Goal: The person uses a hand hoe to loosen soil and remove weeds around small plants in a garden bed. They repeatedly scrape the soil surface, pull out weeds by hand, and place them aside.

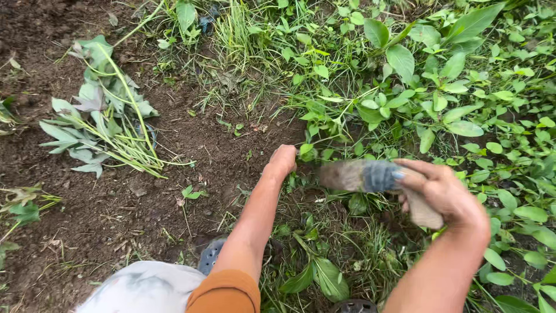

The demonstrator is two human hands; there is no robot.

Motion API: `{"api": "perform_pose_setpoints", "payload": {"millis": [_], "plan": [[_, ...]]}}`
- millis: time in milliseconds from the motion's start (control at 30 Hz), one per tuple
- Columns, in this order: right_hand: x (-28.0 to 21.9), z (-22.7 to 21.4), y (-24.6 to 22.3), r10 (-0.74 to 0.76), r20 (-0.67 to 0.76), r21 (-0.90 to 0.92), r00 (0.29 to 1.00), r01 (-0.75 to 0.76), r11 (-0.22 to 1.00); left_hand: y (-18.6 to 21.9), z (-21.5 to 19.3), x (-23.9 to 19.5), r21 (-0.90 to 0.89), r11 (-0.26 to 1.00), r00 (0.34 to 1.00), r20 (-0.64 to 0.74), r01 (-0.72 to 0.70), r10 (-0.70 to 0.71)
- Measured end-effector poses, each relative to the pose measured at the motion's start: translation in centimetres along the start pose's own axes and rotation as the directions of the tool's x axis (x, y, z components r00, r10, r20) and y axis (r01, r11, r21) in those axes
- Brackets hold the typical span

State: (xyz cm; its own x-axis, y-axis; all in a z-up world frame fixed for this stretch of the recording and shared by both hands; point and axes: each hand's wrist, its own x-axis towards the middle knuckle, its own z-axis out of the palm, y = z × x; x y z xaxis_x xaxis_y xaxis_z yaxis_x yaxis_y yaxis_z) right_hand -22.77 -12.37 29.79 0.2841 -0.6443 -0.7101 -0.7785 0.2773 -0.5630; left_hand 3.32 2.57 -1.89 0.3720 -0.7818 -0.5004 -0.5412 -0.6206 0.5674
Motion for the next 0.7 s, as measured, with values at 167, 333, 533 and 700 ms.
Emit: {"api": "perform_pose_setpoints", "payload": {"millis": [167,333,533,700], "plan": [[1.4,5.5,-1.1,0.054,0.108,-0.019,0.993,-0.052,0.998,-0.1,-0.2,-0.2,0.055,0.998,1.0,-0.03,0.007,-0.006],[4.9,8.7,2.6,-0.023,0.246,0.117,0.969,-0.006,0.993,0.3,1.3,-0.4,0.121,0.993,0.994,0.111,0.006,-0.019],[0.6,2.2,-1.4,-0.095,0.07,-0.02,0.993,0.097,0.995,-1.3,0.9,-0.5,0.18,0.981,0.993,0.086,0.068,-0.084],[0.3,2.3,-3.4,-0.058,0.033,-0.012,0.998,0.058,0.998,-1.8,-2.1,-2.3,0.18,0.978,0.971,0.19,0.109,-0.143]]}}
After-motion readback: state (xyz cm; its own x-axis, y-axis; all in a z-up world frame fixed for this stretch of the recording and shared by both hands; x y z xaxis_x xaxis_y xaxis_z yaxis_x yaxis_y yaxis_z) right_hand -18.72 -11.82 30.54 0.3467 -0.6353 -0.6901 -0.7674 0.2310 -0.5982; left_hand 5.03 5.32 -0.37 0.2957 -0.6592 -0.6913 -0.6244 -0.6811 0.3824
